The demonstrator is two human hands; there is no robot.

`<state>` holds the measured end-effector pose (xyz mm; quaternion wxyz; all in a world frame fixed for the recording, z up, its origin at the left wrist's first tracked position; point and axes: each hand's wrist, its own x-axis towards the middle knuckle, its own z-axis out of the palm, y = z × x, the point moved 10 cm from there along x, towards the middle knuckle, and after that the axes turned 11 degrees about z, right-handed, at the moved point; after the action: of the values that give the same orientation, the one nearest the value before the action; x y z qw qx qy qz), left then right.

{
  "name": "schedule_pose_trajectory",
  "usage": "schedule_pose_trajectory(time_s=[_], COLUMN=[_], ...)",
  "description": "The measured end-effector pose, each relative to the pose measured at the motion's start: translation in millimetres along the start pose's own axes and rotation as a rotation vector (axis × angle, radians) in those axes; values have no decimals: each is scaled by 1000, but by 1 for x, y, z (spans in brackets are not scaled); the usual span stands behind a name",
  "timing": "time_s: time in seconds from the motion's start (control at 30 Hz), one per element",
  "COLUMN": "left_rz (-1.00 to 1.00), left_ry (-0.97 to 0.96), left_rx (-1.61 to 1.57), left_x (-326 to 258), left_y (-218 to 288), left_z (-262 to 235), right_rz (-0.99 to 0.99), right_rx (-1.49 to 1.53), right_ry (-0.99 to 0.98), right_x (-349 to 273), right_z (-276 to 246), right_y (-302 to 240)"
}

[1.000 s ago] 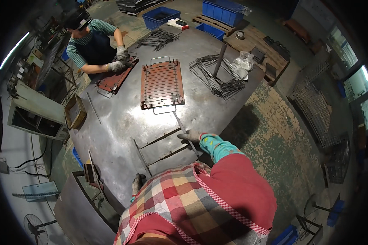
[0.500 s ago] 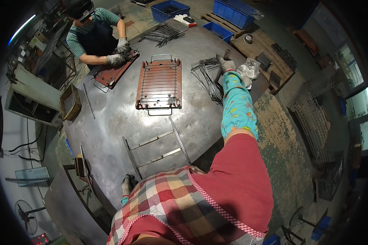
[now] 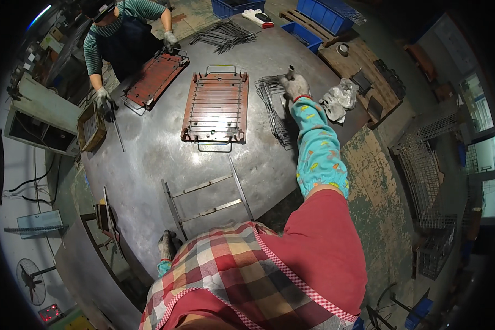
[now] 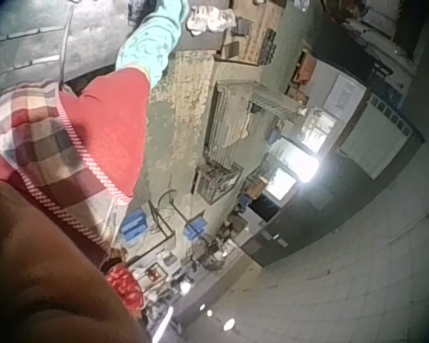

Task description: Placing metal grate components into a press machine and organizing finished pieces.

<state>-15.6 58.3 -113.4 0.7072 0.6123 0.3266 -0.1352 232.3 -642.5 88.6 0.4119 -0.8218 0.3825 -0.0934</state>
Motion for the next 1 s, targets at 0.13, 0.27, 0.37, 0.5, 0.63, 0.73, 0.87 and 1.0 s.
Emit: schedule_pose_trajectory(time_s=[0.13, 0.27, 0.37, 0.5, 0.63, 0.73, 0.87, 1.0], left_rz=[33, 20, 20, -7, -63, 10, 252, 283], left_ry=[9, 5, 22, -16, -55, -17, -36, 138], left_rx=[34, 60, 47, 26, -55, -113, -420, -377], left_x=[-6, -6, -6, -3, 4, 21, 89, 123], left_y=[7, 9, 6, 2, 0, 17, 52, 116], left_z=[3, 3, -2, -3, -2, -9, -40, -35], right_rz=[89, 98, 167, 277, 196, 222, 117, -321], right_rx=[150, 34, 20, 123, 74, -17, -312, -14], right_ry=[-76, 3, 12, 7, 164, 99, 440, 254], right_x=[28, 55, 39, 14, 24, 23, -2, -95], right_z=[-10, -36, -37, -45, -64, -58, -71, 12], right_y=[15, 39, 33, 31, 50, 56, 50, 49])
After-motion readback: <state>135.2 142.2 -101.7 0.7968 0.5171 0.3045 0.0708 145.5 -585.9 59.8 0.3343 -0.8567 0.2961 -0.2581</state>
